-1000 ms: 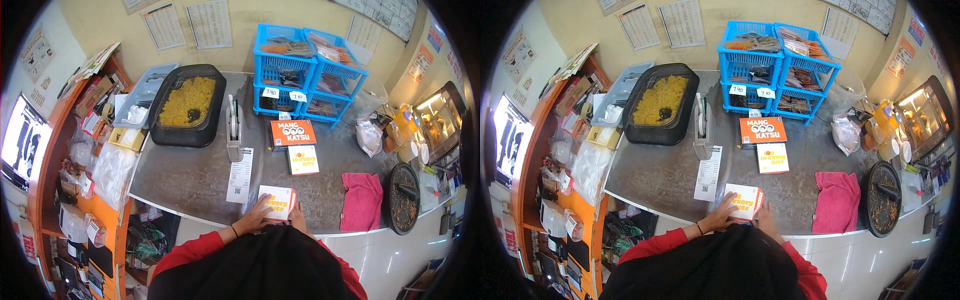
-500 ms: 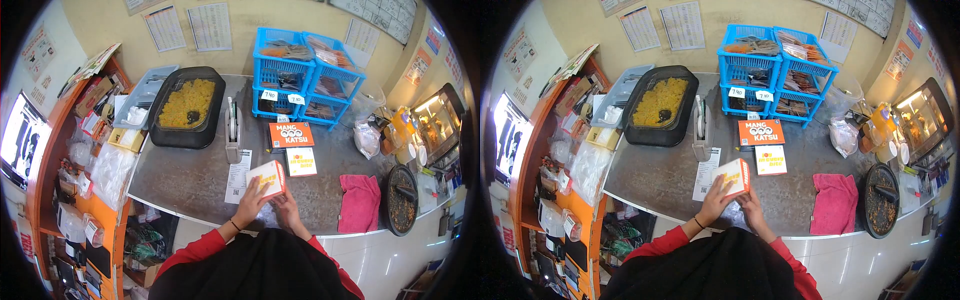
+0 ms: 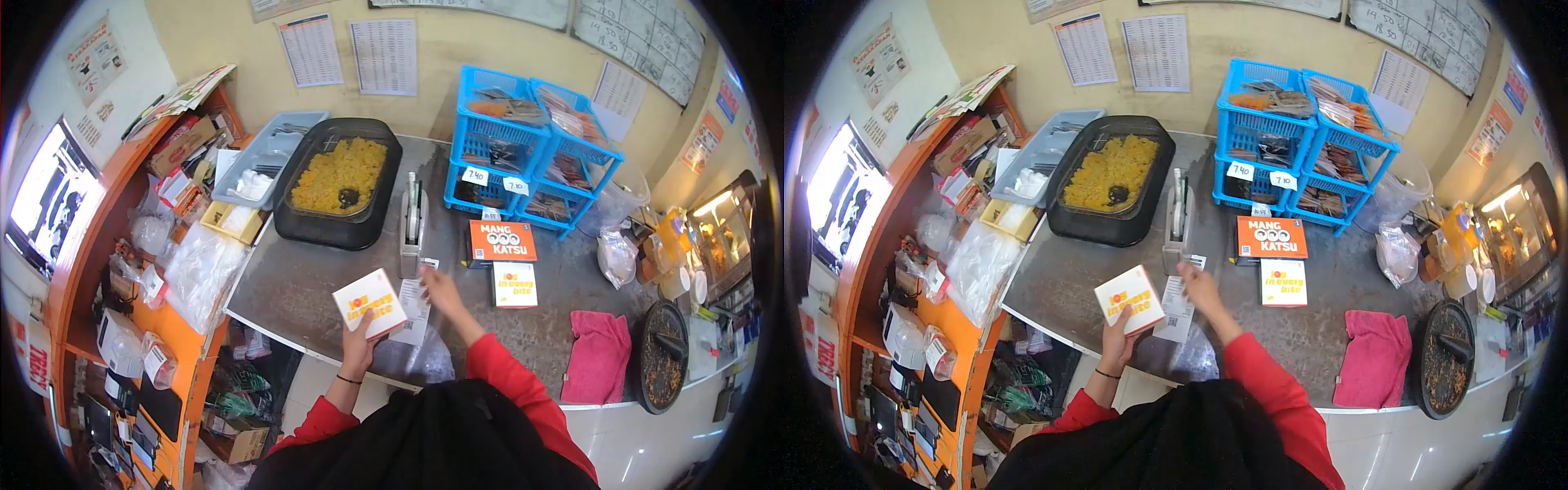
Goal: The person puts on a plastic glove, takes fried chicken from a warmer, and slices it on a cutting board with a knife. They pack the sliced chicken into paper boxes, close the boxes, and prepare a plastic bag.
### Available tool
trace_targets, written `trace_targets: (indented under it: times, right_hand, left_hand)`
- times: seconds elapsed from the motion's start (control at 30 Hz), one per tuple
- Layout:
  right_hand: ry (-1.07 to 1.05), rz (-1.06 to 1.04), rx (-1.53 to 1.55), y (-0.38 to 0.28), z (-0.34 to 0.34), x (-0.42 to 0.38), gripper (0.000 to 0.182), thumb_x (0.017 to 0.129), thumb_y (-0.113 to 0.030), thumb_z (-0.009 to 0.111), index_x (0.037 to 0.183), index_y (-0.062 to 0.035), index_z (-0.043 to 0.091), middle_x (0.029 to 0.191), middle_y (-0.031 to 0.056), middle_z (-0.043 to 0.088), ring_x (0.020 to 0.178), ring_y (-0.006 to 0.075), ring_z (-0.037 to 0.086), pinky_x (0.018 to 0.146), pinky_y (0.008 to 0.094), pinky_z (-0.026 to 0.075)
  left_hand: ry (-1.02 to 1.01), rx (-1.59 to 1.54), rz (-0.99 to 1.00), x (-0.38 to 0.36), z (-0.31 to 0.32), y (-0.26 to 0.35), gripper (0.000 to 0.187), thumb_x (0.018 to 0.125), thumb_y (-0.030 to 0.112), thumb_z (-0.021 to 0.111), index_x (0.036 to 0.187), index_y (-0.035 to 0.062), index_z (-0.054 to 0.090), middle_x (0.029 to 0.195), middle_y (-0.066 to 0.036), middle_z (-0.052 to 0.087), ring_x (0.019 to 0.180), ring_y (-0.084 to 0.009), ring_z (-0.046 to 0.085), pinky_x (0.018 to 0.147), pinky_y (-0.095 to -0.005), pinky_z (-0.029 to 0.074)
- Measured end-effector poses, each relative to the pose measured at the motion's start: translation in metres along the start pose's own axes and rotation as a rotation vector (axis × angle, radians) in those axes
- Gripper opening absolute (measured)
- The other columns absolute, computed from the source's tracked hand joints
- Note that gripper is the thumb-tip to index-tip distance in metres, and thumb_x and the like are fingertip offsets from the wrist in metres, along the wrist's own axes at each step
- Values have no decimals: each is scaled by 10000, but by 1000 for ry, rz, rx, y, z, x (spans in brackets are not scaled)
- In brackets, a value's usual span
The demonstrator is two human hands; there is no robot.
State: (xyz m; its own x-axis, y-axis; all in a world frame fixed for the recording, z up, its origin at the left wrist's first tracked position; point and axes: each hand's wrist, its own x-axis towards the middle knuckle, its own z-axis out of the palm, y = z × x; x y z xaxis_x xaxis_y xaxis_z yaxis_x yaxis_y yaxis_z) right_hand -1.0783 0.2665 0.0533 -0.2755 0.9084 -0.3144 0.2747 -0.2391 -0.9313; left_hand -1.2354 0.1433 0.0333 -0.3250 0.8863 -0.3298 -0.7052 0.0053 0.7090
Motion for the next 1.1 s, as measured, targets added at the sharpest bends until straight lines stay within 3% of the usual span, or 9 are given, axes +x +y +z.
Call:
trace_targets:
  times: [0.07,0.2,0.43,0.63,0.67,0.77,0.8,0.97,1.1]
  right_hand:
    - [230,-2,126,9,6,48,365,827,-374,547,944,-31,589,725,48,530,536,130,486,456,301,398]
    - [227,231,505,-12,21,77,207,747,-238,672,757,-40,614,599,27,532,430,110,442,349,256,294]
    - [427,-397,691,27,68,57,145,788,-168,631,696,-72,573,632,-21,526,556,56,425,527,232,363]
    - [145,149,800,42,49,57,140,782,-159,624,690,-93,542,770,8,573,696,103,495,638,281,383]
    - [153,284,539,58,39,68,127,773,-147,624,717,-55,557,747,21,587,675,108,514,593,294,400]
    - [142,74,-292,64,5,66,144,764,-156,632,763,-25,571,689,21,585,630,114,526,549,291,414]
    - [112,-223,-315,66,3,59,141,782,-168,617,849,-46,597,703,7,571,615,149,552,556,299,427]
    - [-502,-270,179,-20,27,-41,116,826,-153,577,816,-38,582,693,-13,561,595,54,504,531,214,404]
    - [-396,-265,253,-14,47,-54,127,822,-130,582,793,-7,568,617,-16,531,543,63,467,500,218,381]
  left_hand:
    - [81,-29,97,2,-13,8,352,833,123,563,1140,21,425,1040,-119,557,905,-233,593,718,-363,530]
    - [160,-66,245,0,-27,24,390,823,96,571,1164,44,388,1077,-111,526,931,-222,576,718,-354,528]
    - [256,-69,315,-5,-42,32,394,812,74,584,1150,41,384,1072,-96,519,935,-209,566,718,-344,524]
    - [222,-137,207,-3,-35,33,382,833,135,560,1167,40,402,1091,-108,530,942,-235,570,739,-371,514]
    - [201,-142,177,-4,-33,32,382,844,165,547,1176,42,403,1097,-106,533,945,-239,571,751,-382,507]
    - [95,-259,135,1,-21,33,373,857,226,530,1175,64,422,1102,-83,543,964,-218,562,773,-368,480]
    - [72,-292,131,4,-14,32,359,865,258,514,1162,72,436,1080,-65,556,974,-197,552,798,-353,454]
    - [68,-437,-15,13,6,30,344,870,286,503,1150,97,443,1055,-56,563,931,-171,553,761,-311,456]
    - [-1,-401,-88,7,31,23,333,873,321,488,1129,107,463,1018,-47,576,892,-153,556,724,-293,444]
